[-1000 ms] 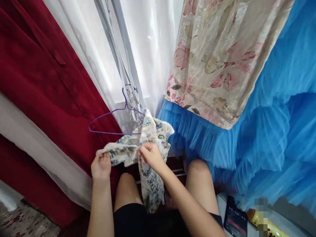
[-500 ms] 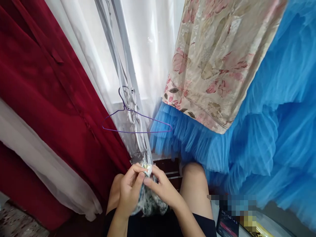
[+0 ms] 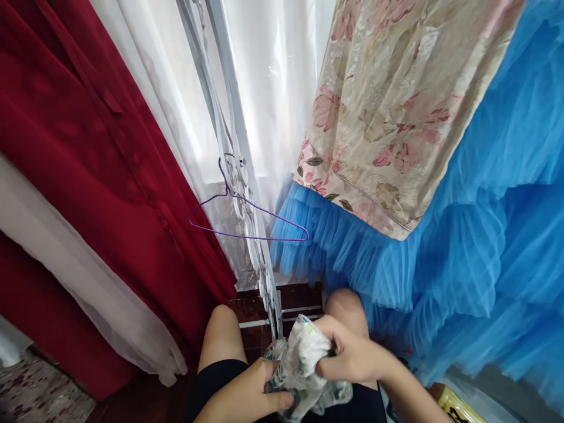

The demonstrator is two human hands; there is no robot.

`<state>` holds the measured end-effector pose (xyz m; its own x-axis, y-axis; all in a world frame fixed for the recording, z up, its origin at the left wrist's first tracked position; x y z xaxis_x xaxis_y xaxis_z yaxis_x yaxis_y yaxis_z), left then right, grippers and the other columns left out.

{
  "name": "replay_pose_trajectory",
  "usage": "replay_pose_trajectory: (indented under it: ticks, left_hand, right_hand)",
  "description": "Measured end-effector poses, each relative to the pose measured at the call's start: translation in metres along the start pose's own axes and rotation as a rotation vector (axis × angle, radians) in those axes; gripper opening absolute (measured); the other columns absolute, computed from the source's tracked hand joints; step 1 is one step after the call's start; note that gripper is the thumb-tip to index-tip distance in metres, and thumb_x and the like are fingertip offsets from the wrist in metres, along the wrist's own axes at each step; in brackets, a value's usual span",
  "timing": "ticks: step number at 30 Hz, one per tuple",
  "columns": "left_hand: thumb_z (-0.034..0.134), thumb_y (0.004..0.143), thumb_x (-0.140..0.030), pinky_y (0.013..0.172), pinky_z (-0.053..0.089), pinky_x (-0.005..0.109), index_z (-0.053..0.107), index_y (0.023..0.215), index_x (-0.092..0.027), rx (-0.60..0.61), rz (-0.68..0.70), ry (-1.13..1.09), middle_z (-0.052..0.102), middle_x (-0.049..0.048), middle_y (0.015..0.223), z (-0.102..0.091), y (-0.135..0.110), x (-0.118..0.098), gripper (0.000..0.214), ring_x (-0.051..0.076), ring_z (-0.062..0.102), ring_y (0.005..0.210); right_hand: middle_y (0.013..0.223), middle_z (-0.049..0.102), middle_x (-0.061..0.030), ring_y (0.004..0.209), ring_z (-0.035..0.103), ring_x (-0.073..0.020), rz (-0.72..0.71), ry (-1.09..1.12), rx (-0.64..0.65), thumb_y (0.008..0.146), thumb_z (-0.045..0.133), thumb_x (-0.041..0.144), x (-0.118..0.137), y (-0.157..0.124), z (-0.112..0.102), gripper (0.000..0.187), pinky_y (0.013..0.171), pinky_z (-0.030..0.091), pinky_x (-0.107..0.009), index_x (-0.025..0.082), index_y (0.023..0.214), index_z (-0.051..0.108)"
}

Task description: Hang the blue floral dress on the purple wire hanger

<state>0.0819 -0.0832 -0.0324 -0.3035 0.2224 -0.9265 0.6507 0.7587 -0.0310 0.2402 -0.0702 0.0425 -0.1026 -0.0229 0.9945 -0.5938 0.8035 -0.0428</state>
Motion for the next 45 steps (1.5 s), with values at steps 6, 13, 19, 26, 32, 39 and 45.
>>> replay_pose_trajectory:
  ticks: [6,13,19,26,32,39,45]
  left_hand:
    - [0.065,0.092,-0.035,0.076,0.044,0.029,0.065,0.071,-0.021,-0.196,-0.04,0.467,0.065,0.0031,0.073,-0.047,-0.017,0.005,0.025,0.022,0.059,0.081]
    - [0.063,0.096,-0.033,0.077,0.046,0.029,0.065,0.079,-0.019,-0.595,0.207,0.564,0.067,0.0048,0.082,-0.148,-0.048,-0.085,0.022,0.02,0.061,0.088]
    - [0.067,0.094,-0.036,0.084,0.045,0.031,0.069,0.083,-0.02,-0.667,0.246,0.663,0.068,0.003,0.08,-0.204,-0.064,-0.089,0.019,0.02,0.059,0.085]
    - [0.061,0.094,-0.047,0.095,0.039,0.038,0.069,0.084,-0.022,-0.402,-0.044,0.909,0.069,0.0025,0.086,-0.264,-0.045,-0.002,0.029,0.023,0.06,0.092]
    - [0.056,0.091,-0.035,0.091,0.044,0.041,0.066,0.099,-0.024,-0.718,-0.041,0.955,0.07,0.006,0.112,-0.372,-0.03,-0.034,0.017,0.029,0.059,0.104]
    - [0.047,0.091,-0.022,0.091,0.048,0.038,0.057,0.11,-0.022,-0.876,0.252,0.617,0.069,0.0077,0.116,-0.386,0.015,-0.11,0.022,0.024,0.064,0.103]
    - [0.058,0.089,-0.027,0.072,0.047,0.03,0.055,0.113,-0.022,-1.078,0.298,0.544,0.066,0.0075,0.119,-0.357,0.011,-0.122,0.025,0.014,0.059,0.069]
  right_hand:
    - [0.062,0.059,-0.001,0.056,0.047,-0.014,-0.192,-0.271,-0.318,0.067,0.065,0.021,0.081,0.028,-0.107,0.007,0.052,0.033,-0.025,0.015,0.069,0.07]
    - [0.079,0.069,-0.0007,0.075,0.062,-0.0186,-0.385,-0.261,-0.375,0.07,0.079,0.036,0.15,0.148,-0.148,0.023,0.067,0.048,-0.026,0.018,0.083,0.073]
    - [0.074,0.075,-0.0054,0.064,0.067,-0.0191,-0.116,0.022,-0.11,0.069,0.083,0.044,0.123,0.198,-0.109,0.03,0.06,0.052,-0.027,0.017,0.079,0.075]
    - [0.064,0.073,-0.0029,0.061,0.069,-0.0209,-0.059,0.131,-0.08,0.064,0.08,0.034,0.121,0.19,-0.11,0.021,0.063,0.053,-0.03,0.016,0.068,0.072]
    - [0.057,0.068,0.0006,0.051,0.061,-0.016,-0.056,0.102,-0.163,0.061,0.079,0.029,0.131,0.192,-0.105,0.017,0.052,0.047,-0.026,0.016,0.065,0.068]
    - [0.057,0.067,-0.0013,0.05,0.061,-0.0161,0.063,0.169,-0.155,0.062,0.083,0.032,0.127,0.189,-0.108,0.023,0.049,0.05,-0.026,0.017,0.065,0.066]
    - [0.091,0.076,-0.0033,0.078,0.07,-0.0188,-0.04,0.089,-0.168,0.073,0.085,0.044,0.104,0.155,-0.126,0.035,0.068,0.054,-0.027,0.02,0.096,0.073]
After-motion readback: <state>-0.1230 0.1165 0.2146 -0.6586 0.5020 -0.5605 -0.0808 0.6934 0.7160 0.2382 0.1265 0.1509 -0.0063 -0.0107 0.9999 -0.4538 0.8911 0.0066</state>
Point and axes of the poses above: each hand's wrist, its own y-axis towards the middle knuckle, its own z-axis out of the palm, x = y × z, the point moved 8 cm from there along y, towards the middle knuckle
